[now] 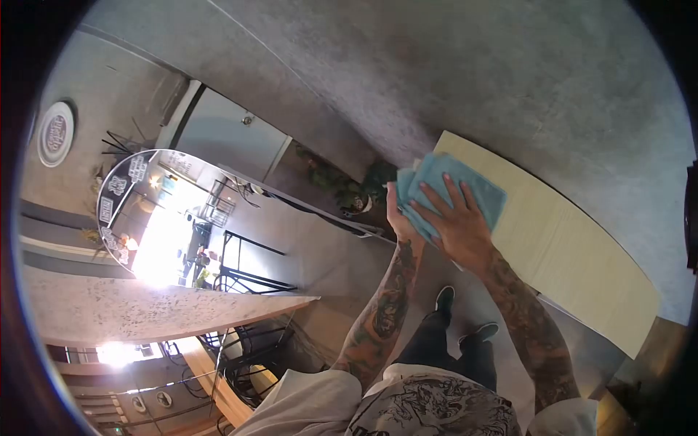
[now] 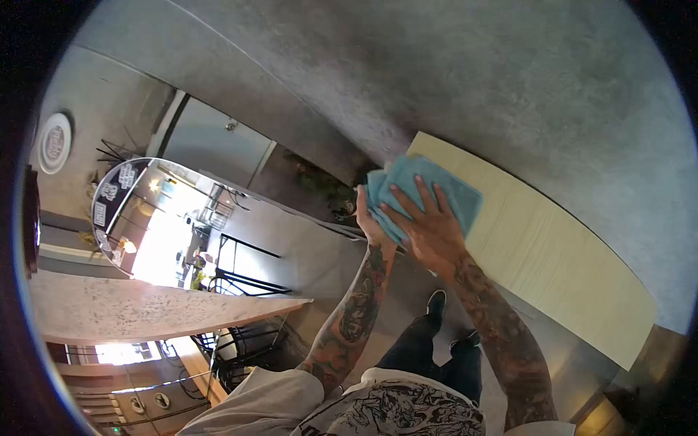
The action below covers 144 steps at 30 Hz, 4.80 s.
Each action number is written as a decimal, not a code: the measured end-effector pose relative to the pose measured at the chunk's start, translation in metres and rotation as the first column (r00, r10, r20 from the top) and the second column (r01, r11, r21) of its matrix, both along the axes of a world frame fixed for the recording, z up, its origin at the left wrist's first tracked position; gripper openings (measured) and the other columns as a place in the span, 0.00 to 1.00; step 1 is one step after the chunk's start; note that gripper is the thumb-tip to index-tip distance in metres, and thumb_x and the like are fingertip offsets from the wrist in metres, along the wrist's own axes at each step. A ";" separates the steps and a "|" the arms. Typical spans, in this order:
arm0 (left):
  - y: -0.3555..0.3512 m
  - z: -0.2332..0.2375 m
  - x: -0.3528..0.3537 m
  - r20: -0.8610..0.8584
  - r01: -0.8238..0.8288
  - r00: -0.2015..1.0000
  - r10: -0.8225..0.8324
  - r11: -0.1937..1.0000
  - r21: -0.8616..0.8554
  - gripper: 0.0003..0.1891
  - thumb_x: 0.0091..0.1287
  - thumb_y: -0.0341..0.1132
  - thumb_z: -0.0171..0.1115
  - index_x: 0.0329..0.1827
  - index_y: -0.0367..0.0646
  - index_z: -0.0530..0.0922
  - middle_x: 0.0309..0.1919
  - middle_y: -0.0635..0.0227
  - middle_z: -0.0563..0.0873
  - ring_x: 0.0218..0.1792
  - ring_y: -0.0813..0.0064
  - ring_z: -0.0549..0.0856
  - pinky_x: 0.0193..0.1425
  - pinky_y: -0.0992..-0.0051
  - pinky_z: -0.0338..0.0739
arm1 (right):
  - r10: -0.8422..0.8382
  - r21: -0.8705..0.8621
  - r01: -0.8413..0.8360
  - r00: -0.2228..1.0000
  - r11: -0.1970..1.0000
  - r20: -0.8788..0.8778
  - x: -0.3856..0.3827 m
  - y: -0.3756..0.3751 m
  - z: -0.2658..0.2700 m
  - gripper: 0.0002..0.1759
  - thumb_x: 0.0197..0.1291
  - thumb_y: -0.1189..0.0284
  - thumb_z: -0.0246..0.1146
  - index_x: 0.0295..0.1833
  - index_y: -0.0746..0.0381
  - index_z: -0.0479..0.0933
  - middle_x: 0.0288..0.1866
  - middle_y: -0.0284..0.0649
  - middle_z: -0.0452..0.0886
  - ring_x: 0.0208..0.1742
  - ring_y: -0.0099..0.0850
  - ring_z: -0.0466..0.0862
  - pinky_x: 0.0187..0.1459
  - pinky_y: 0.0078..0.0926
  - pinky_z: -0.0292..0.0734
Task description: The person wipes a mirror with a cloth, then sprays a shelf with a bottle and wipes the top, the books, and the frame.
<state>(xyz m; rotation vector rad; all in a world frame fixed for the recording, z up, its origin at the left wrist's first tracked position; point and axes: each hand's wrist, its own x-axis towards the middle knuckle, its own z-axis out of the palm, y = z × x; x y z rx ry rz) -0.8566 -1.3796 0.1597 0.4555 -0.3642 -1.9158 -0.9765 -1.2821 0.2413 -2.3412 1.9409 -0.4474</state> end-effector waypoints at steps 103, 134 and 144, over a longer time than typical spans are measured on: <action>0.462 0.176 0.042 0.198 0.814 0.494 -0.847 0.369 -0.449 0.38 0.62 0.65 0.70 0.48 0.28 0.85 0.58 0.46 0.83 0.62 0.57 0.82 0.66 0.58 0.76 | -0.051 0.084 0.303 -0.115 0.949 0.992 -0.058 0.606 0.126 0.13 0.67 0.67 0.71 0.40 0.69 0.86 0.48 0.45 0.90 0.39 0.26 0.85 0.43 0.27 0.80; 0.332 0.299 -0.059 0.529 0.818 0.573 -0.626 0.400 -0.413 0.29 0.73 0.52 0.66 0.65 0.37 0.78 0.56 0.54 0.85 0.58 0.63 0.85 0.68 0.61 0.76 | -0.171 0.006 0.540 0.256 0.842 0.951 -0.086 0.489 0.264 0.16 0.72 0.64 0.66 0.53 0.68 0.82 0.40 0.37 0.86 0.41 0.22 0.82 0.44 0.23 0.78; 0.395 0.196 -0.050 0.007 0.801 0.599 -0.801 0.599 -0.015 0.26 0.78 0.46 0.60 0.72 0.39 0.72 0.66 0.58 0.82 0.65 0.59 0.82 0.71 0.55 0.76 | -0.446 0.517 0.357 -0.267 0.778 0.854 -0.120 0.526 0.108 0.21 0.65 0.58 0.74 0.46 0.67 0.79 0.37 0.39 0.84 0.37 0.27 0.84 0.36 0.27 0.79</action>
